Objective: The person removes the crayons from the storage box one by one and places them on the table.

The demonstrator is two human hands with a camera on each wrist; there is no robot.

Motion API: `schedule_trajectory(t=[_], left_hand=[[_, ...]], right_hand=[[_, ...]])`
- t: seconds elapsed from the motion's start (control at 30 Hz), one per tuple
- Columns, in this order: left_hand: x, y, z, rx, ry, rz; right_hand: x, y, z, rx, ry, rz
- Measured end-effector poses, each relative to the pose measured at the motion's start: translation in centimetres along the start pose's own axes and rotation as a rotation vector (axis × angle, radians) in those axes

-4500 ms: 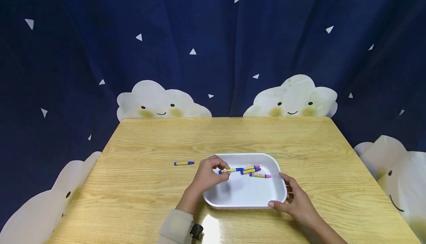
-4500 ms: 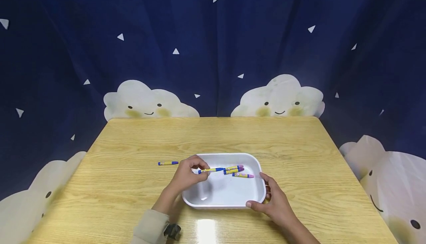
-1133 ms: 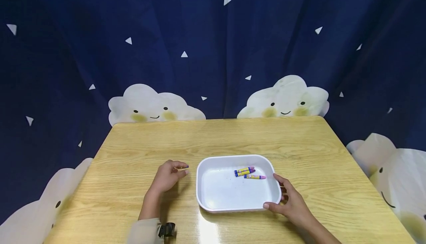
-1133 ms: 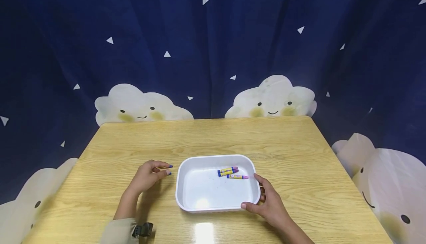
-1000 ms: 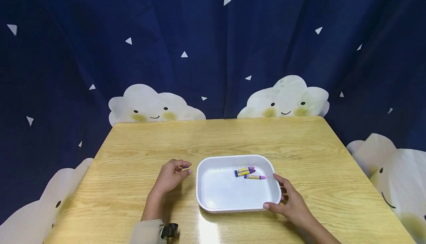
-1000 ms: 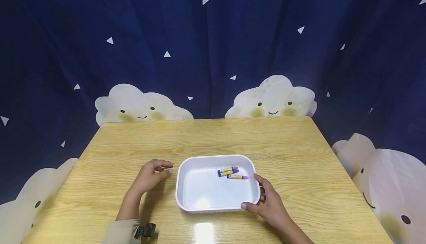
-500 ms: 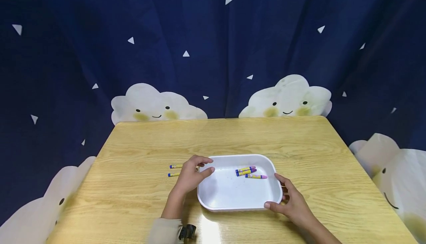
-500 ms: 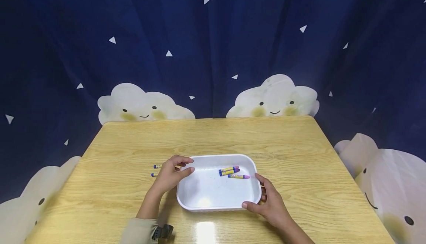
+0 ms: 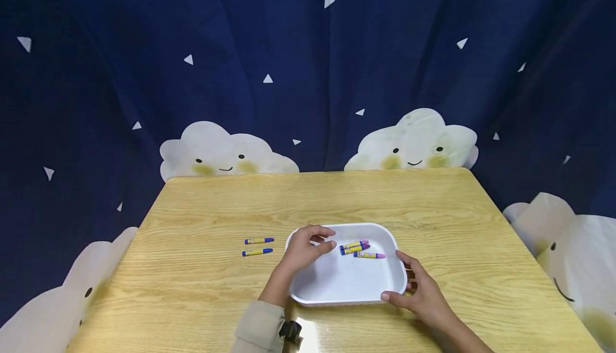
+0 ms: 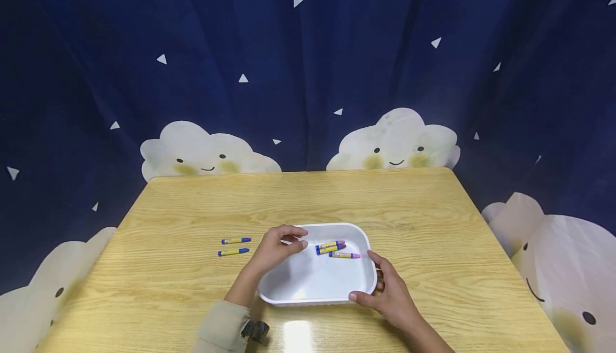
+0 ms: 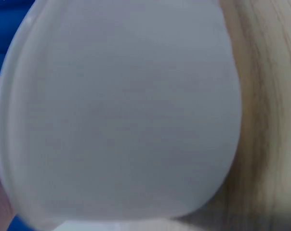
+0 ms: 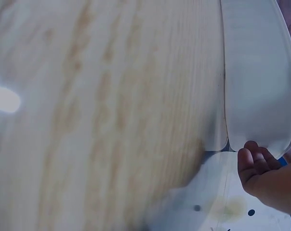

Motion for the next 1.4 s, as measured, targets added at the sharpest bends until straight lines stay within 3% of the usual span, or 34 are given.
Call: schedule_trajectory(t=[0.27, 0.47, 0.87, 1.0, 1.27, 1.4], left_hand=[[0.1, -3.1, -1.2, -0.106, 0.028, 0.084], [-0.7, -5.8, -2.1, -0.142, 0.044, 0.131], [-1.4, -8.3, -3.1, -0.069, 0.072, 0.081], [-1.2, -8.8, -3.0, -0.037, 0.06, 0.004], [-0.6, -8.9, -2.6, 0.018, -0.006, -0.296], [-0.7, -8.8, -2.4, 0.018, -0.019, -0.344]], right_hand=[[0.3, -0.2, 0.0, -0.004, -0.019, 0.011], [0.3, -0.4, -0.1, -0.017, -0.019, 0.018], [-0.1, 0.0, 0.0, -0.006, -0.004, 0.044], [-0.2, 0.3, -0.1, 0.001, 0.006, 0.063], [-0.2, 0.2, -0.2, -0.002, -0.002, 0.045], [-0.2, -0.1, -0.1, -0.002, 0.001, 0.035]])
Point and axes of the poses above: each hand's wrist, its own z-axis away from the middle knuckle, its own y-axis out of the back of the hand, x = y × z, the point moved 10 cm from there along -z, towards the middle knuckle, and after that the axes turned 4 degrees about y, right-handed, at the moved point
